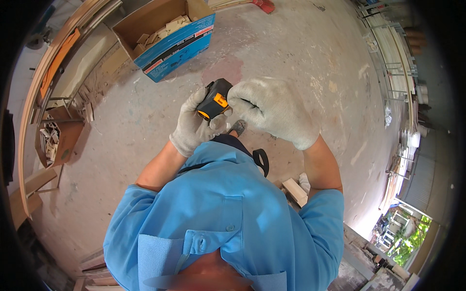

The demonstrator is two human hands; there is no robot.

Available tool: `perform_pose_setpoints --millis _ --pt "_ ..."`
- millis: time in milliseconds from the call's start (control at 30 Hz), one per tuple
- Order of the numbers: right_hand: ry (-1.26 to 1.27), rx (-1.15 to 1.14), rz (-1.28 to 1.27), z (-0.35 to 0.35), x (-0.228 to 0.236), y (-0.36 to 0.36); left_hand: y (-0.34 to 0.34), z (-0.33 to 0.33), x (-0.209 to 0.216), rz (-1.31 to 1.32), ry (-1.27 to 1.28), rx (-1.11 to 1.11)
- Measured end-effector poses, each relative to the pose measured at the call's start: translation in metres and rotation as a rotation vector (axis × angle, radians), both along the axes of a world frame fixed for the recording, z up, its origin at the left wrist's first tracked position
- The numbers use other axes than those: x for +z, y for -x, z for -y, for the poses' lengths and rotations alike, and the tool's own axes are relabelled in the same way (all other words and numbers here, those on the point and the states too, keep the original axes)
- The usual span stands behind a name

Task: The person holds a tape measure and uses a utility knife to cut the black strap attached to it. They then pull the strap to remove it from the tape measure housing.

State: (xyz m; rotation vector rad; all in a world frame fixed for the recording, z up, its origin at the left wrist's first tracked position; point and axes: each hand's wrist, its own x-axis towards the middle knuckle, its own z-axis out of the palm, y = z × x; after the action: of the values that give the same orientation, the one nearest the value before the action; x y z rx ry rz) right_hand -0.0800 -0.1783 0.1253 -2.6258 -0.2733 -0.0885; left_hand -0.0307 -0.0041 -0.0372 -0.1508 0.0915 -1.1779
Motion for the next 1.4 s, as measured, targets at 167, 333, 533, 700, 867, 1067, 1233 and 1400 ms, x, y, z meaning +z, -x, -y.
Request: perform_pose_setpoints --millis 167,333,533,700,867,1067,1233,1400 --pt "0.028 0.044 0.094 -0.001 -0.001 -0.001 -0.002 0.001 0.002 -0.036 0.002 -0.006" --pt "0.043 0.028 0.061 -0.003 0.003 -0.002 -0.003 0.002 0.008 -0.058 0.066 0.005" --pt "-0.053 -0.019 -0.017 -0.005 0.007 -0.005 -0.005 0.001 0.009 -0.066 0.079 0.002" --pt "-0.021 -0.052 -0.109 -0.005 0.01 -0.011 -0.006 0.002 0.005 -0.082 0.053 0.009" --pt "-0.01 -0.024 -0.032 -0.008 0.009 -0.015 -0.008 0.001 0.003 -0.046 0.056 0.013" --pt "0.111 -0.032 0.097 -0.008 0.002 -0.02 -0.011 0.002 0.001 -0.05 0.053 0.026" --pt "0.121 0.007 0.12 -0.007 0.0 -0.024 -0.013 0.005 0.0 -0.084 0.063 0.021" --pt "0.129 -0.025 0.052 -0.009 0.005 -0.024 -0.015 0.005 0.001 -0.053 0.045 0.029"
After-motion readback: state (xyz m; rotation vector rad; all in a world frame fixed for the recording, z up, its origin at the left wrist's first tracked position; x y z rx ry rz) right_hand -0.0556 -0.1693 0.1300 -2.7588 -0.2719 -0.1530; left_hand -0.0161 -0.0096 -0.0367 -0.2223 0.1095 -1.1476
